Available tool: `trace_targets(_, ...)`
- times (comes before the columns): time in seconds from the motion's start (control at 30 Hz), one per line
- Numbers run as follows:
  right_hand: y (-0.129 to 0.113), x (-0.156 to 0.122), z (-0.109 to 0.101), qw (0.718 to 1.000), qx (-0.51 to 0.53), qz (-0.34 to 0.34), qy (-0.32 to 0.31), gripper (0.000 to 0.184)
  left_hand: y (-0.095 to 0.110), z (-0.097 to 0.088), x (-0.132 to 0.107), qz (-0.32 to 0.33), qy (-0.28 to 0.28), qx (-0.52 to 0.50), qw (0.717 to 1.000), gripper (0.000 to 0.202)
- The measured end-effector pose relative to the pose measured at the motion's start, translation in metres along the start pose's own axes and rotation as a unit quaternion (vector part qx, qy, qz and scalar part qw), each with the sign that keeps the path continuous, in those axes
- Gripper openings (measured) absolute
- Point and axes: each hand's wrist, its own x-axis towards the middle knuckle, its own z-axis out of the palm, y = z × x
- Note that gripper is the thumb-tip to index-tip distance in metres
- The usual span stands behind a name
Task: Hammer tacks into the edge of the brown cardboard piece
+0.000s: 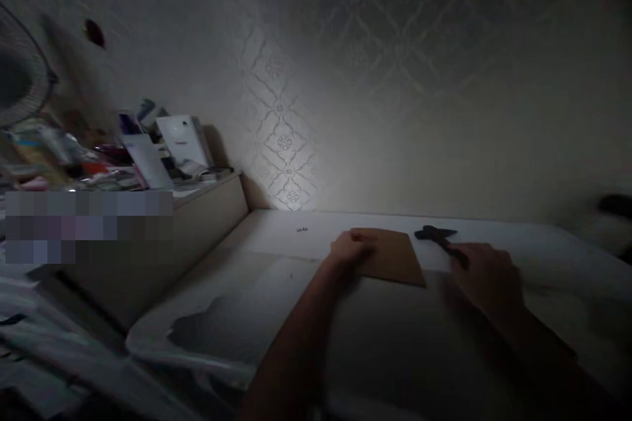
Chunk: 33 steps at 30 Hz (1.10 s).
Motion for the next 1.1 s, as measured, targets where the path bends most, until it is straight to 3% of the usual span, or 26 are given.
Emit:
trace_targets(0.07, 0.008, -0.002, -0.001, 0.997, -0.056, 0.047, -0.01, 0.041, 0.001, 0.0, 0.0, 0.0, 0.0, 0.002, 1.0, 0.03)
trace_targets(0.17, 0.019, -0.003, 0.002, 0.994, -0.059, 0.069, -0.062, 0.045, 0.003, 0.0, -0.001, 0.005, -0.003, -0.004, 1.0, 0.031)
trace_targets(0.33, 0.026, -0.004, 0.007, 0.99, -0.037, 0.05, -0.128, 0.04, 0.004, -0.001, -0.004, 0.013, -0.02, -0.003, 1.0, 0.034)
trace_targets(0.5, 0.018, -0.007, 0.0, 0.993, -0.054, 0.035, -0.095, 0.038, 0.005, -0.002, -0.005, 0.017, -0.01, 0.009, 1.0, 0.033)
trace_targets(0.67, -0.003, -0.007, -0.012, 0.999, 0.003, -0.01, -0.035, 0.03, 0.004, -0.002, -0.007, 0.006, -0.008, 0.015, 1.0, 0.034)
trace_targets(0.8, -0.023, -0.008, -0.018, 0.997, 0.042, -0.044, -0.052, 0.03, 0.007, -0.001, -0.01, 0.012, -0.001, 0.003, 1.0, 0.033)
trace_targets(0.93, -0.037, -0.012, -0.018, 0.993, 0.07, -0.088, -0.04, 0.031, 0.017, -0.003, -0.016, 0.035, -0.043, -0.029, 0.998, 0.027)
trace_targets(1.1, -0.047, -0.013, -0.014, 0.987, 0.077, -0.142, 0.009, 0.035, 0.017, -0.009, -0.015, 0.066, -0.046, 0.092, 0.993, 0.035)
